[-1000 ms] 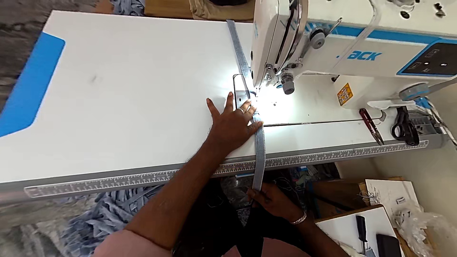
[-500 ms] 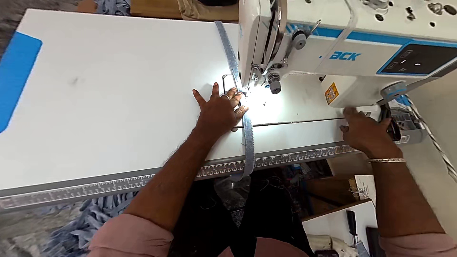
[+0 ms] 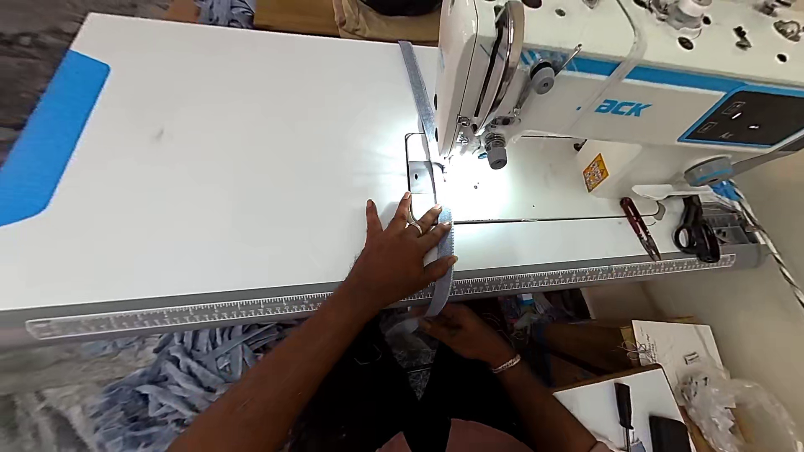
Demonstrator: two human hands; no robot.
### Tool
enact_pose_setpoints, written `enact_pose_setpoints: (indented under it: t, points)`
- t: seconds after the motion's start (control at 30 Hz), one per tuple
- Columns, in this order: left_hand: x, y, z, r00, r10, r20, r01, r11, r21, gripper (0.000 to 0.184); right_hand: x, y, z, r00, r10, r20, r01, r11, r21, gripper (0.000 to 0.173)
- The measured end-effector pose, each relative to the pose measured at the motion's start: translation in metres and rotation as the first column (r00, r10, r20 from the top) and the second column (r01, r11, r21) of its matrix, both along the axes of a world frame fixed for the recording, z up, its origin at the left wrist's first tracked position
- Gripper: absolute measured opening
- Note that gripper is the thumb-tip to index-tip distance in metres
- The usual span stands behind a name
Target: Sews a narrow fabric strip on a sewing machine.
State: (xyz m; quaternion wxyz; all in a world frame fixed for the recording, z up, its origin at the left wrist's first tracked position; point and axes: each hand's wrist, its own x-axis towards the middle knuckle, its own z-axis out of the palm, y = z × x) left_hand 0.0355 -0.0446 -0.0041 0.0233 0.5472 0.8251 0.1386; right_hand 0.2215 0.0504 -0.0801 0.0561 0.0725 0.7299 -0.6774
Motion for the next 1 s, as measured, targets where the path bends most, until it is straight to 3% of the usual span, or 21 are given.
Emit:
enact_pose_setpoints:
  t: [0.07, 0.33, 0.7, 1.0]
  points:
    - [0.000, -0.001, -0.001, 1.000, 0.003, -0.001, -0.003, 1.000, 0.016, 0.067, 0.000, -0.006, -0.004, 0.998, 0.031, -0.052, -0.032, 0.999, -0.010, 0.023]
    - [0.000, 0.001, -0.003, 1.000, 0.012, -0.006, -0.012, 1.000, -0.008, 0.066, 0.024, -0.008, -0.012, 0.998, 0.055, 0.020, -0.053, 0.995, -0.084, 0.028]
    - [0.000, 0.000, -0.002, 1.000, 0.014, -0.018, -0.014, 1.000, -0.012, 0.065, 0.030, -0.009, -0.016, 0.995, 0.080, 0.057, -0.081, 0.996, 0.029, 0.031]
    - [0.001, 0.001, -0.002, 1.000, 0.010, -0.019, -0.010, 1.000, -0.016, 0.069, 0.030, -0.007, -0.008, 0.997, 0.047, 0.062, -0.047, 0.999, 0.003, 0.035]
